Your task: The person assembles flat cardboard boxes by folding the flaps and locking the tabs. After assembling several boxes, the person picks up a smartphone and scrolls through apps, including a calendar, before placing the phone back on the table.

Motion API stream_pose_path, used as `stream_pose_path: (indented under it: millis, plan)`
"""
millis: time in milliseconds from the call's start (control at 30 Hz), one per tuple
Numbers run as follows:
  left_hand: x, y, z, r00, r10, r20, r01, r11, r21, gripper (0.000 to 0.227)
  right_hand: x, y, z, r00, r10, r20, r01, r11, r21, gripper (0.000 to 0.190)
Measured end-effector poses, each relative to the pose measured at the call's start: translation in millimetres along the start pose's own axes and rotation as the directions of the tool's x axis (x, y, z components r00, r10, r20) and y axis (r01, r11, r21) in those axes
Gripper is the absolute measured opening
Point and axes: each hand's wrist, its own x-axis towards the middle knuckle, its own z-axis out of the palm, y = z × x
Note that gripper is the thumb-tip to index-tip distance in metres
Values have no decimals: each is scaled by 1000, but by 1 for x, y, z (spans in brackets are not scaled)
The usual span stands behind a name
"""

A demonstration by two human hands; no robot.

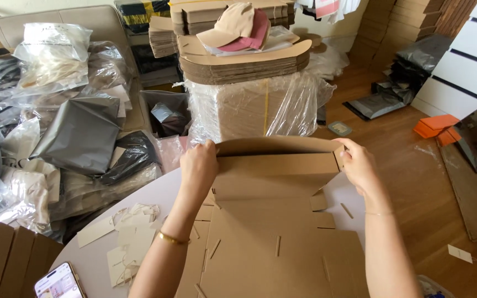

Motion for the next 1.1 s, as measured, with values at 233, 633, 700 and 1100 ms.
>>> stream_pose_path:
  millis: [233, 633, 700, 1100]
  plan:
    - [12, 3, 4, 999, -17, -32, 17, 1000, -2, 16, -9, -16, 10, 998, 45, -49, -34, 981, 190, 38]
    - [2, -12, 3, 986, 114, -122, -120, 992, -36, 9, 13, 8, 10, 997, 28, 71, -55, 911, 408, 51]
    - [5, -14, 6, 985, 116, -126, -123, 991, -46, 10, 13, 7, 12, 997, 28, 74, -57, 907, 417, 54]
    - [-9, -5, -31, 985, -85, 150, 138, 910, -391, 43, -17, 37, 21, 989, -82, 119, 8, 852, 523, 38]
